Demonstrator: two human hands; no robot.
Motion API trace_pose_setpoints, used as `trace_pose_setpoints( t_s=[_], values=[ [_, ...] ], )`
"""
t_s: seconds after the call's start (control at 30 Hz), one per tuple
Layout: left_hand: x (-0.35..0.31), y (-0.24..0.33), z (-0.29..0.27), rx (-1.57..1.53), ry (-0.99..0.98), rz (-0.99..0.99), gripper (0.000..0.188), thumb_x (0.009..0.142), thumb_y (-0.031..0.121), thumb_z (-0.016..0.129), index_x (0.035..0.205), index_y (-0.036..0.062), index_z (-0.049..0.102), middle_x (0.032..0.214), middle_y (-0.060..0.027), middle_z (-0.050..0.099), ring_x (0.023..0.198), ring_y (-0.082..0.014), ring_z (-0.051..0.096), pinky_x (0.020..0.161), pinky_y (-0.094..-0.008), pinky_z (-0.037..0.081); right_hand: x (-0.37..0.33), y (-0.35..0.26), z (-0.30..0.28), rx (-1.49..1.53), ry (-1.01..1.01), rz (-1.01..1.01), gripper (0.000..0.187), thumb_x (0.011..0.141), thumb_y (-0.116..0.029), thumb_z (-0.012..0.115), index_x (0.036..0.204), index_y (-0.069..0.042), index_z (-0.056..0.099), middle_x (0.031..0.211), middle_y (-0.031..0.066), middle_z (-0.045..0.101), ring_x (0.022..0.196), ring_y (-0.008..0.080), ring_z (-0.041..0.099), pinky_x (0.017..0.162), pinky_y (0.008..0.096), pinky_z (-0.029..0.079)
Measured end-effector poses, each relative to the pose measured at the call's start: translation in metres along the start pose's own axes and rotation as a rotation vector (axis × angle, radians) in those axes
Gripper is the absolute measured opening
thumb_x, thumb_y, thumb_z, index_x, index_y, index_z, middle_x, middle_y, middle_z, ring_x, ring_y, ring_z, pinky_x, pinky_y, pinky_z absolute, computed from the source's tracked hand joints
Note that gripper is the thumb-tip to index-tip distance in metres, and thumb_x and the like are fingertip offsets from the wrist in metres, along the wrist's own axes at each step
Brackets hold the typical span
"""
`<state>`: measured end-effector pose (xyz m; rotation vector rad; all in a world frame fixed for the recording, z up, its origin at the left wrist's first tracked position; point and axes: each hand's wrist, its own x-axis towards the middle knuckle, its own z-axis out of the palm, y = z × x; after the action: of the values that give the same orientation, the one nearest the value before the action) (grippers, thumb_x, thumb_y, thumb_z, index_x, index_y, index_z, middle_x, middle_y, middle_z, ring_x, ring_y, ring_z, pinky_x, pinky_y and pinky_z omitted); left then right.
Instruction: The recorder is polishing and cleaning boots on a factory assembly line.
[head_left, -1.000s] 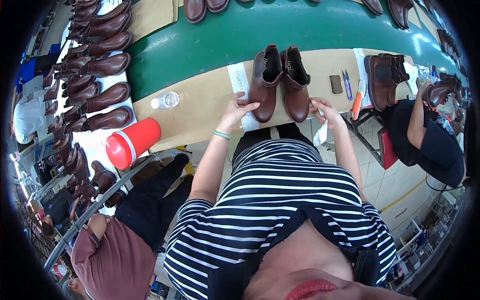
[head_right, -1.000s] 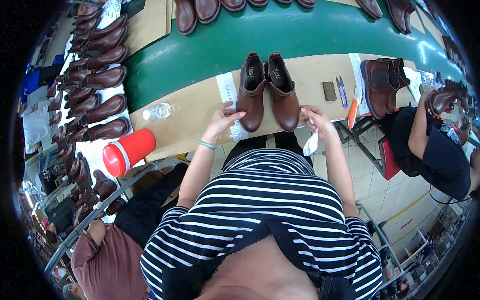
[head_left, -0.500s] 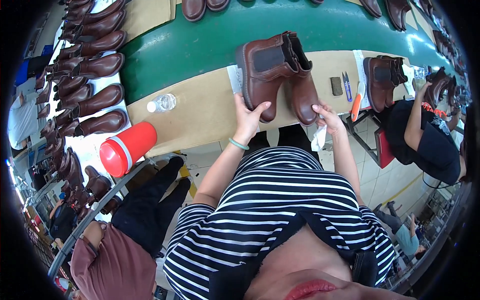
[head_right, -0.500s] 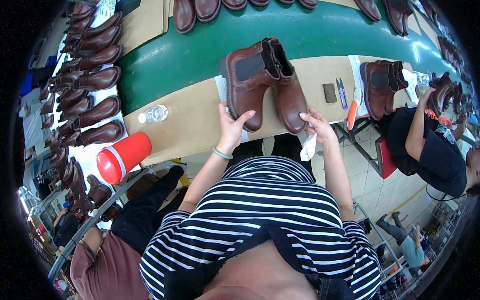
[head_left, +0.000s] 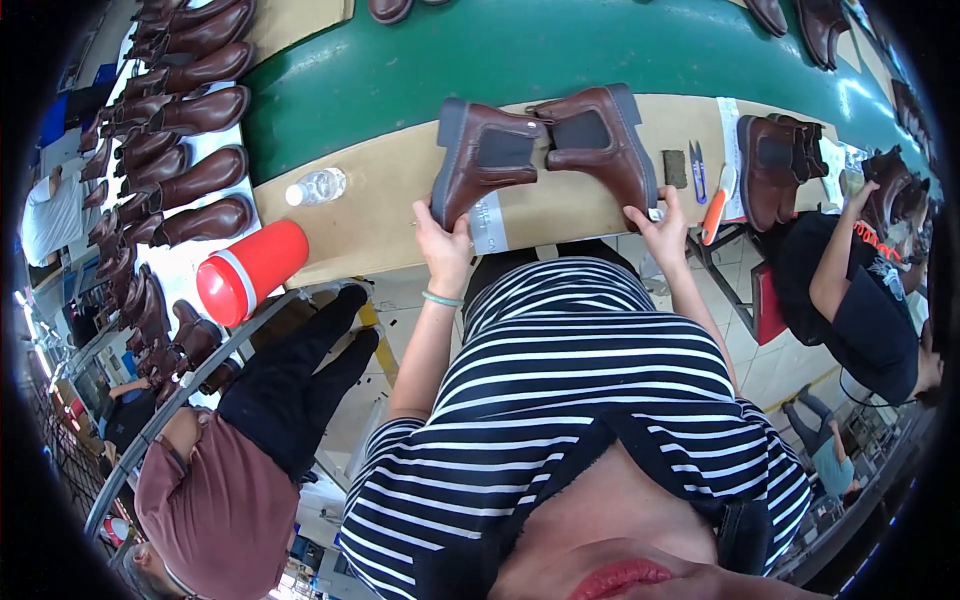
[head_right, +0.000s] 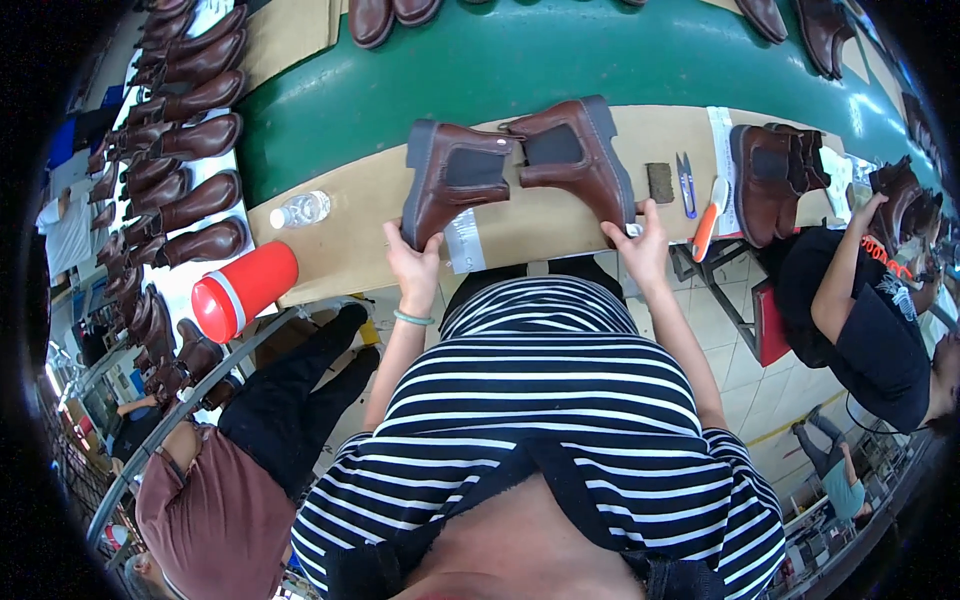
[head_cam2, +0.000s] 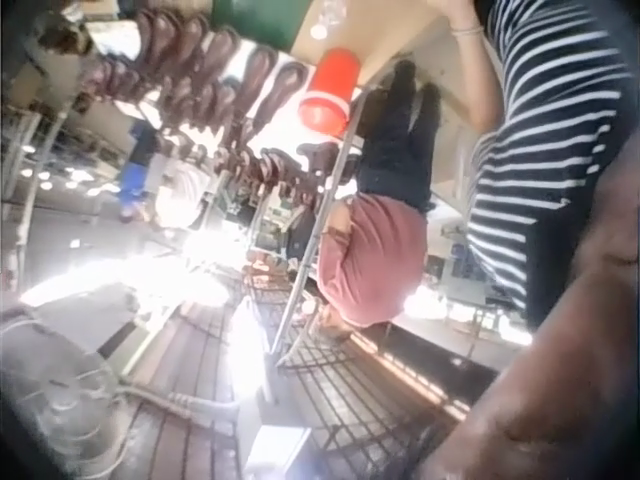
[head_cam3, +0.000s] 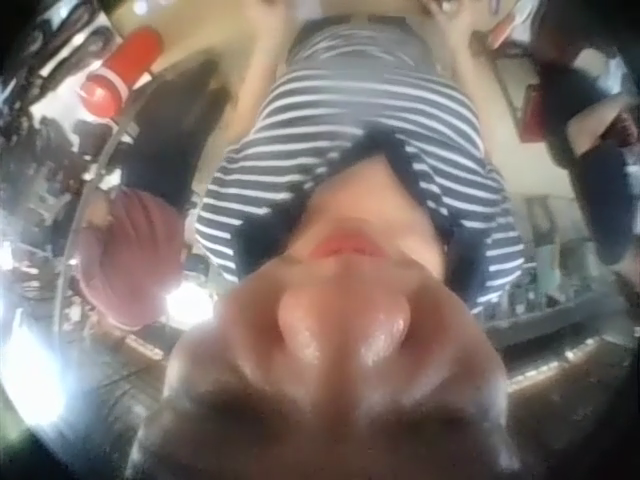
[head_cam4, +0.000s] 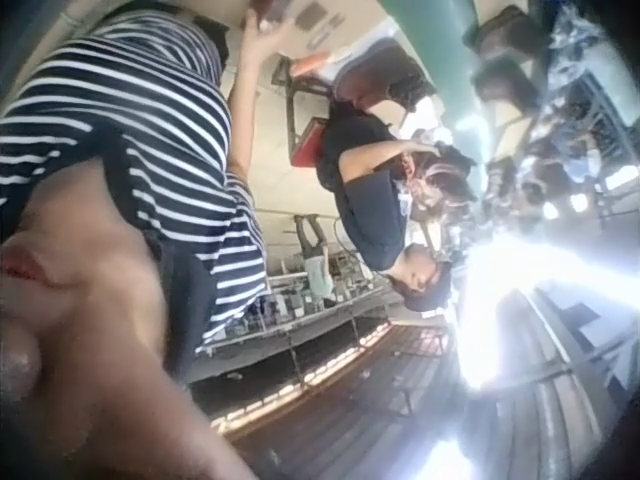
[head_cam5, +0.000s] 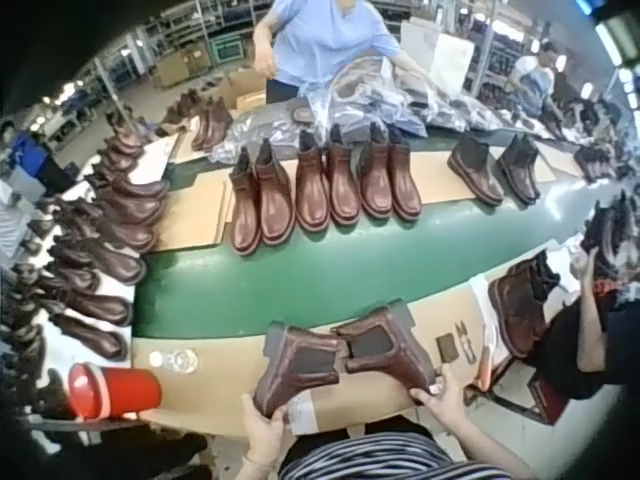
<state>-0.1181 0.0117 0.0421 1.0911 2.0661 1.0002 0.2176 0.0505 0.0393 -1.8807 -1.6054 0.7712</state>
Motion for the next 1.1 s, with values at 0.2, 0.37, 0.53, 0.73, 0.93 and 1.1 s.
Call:
trace_pose_setpoints(
  t_s=[0.2,0.37,0.53,0.73,0.93,1.1],
  values=[
    [0.012,0.012,-0.003,0.109,-0.056,-0.038,0.054,0.068,0.0,0.075,0.111,0.0015,0.043,0.094,-0.0226,0.059,0.087,-0.0381,0.06,0.077,-0.0421,0.047,0.013,-0.007,-0.012,-0.089,-0.141,0.087,0.059,0.067,-0.024,0.083,0.11,-0.006,0.048,0.089,0.0166,0.066,0.076,0.0305,0.064,0.068,0.0401,0.049],
    [0.031,0.055,-0.014,0.143,-0.246,-0.223,0.061,0.064,-0.001,0.078,0.116,0.0007,0.046,0.095,-0.0167,0.063,0.087,-0.0272,0.063,0.078,-0.0367,0.05,0.025,-0.018,-0.023,-0.003,-0.23,0.158,0.074,0.062,-0.018,0.084,0.126,-0.008,0.048,0.099,0.0169,0.066,0.093,0.0318,0.064,0.08,0.0399,0.05],
    [0.04,0.014,-0.012,-0.162,-0.239,-0.242,0.063,0.062,-0.006,0.078,0.118,0.0009,0.051,0.099,-0.0112,0.064,0.089,-0.0206,0.062,0.081,-0.0333,0.051,0.028,0.003,-0.027,0.161,-0.212,0.177,0.07,0.059,-0.014,0.085,0.123,-0.004,0.058,0.094,0.0157,0.069,0.082,0.0225,0.066,0.078,0.0323,0.051],
    [0.036,0.017,0.004,-0.757,-0.34,-0.54,0.059,0.072,-0.002,0.075,0.125,0.0006,0.047,0.113,-0.0116,0.06,0.105,-0.0219,0.058,0.094,-0.0358,0.046,0.038,0.011,-0.041,0.473,-0.321,0.213,0.069,0.065,-0.009,0.082,0.127,0.003,0.054,0.103,0.0108,0.069,0.09,0.0138,0.063,0.084,0.0284,0.049],
    [0.012,0.001,0.018,-0.539,-0.19,-0.681,0.083,0.079,0.005,0.073,0.144,0.0068,0.022,0.12,-0.0132,0.04,0.11,-0.0297,0.05,0.095,-0.0339,0.044,0.043,0.0,-0.049,0.176,-0.381,0.099,0.071,0.065,-0.015,0.083,0.127,0.001,0.053,0.108,0.0204,0.066,0.099,0.0247,0.066,0.085,0.0334,0.051],
    [-0.001,0.049,0.019,0.373,-0.055,-0.193,0.063,0.082,0.008,0.071,0.135,0.0031,0.036,0.12,-0.0165,0.043,0.108,-0.0248,0.052,0.085,-0.0335,0.048,0.05,-0.002,-0.059,0.017,-0.343,-0.089,0.059,0.067,-0.013,0.079,0.121,-0.002,0.058,0.095,0.0165,0.062,0.087,0.0303,0.062,0.072,0.0345,0.051]
  ],
)
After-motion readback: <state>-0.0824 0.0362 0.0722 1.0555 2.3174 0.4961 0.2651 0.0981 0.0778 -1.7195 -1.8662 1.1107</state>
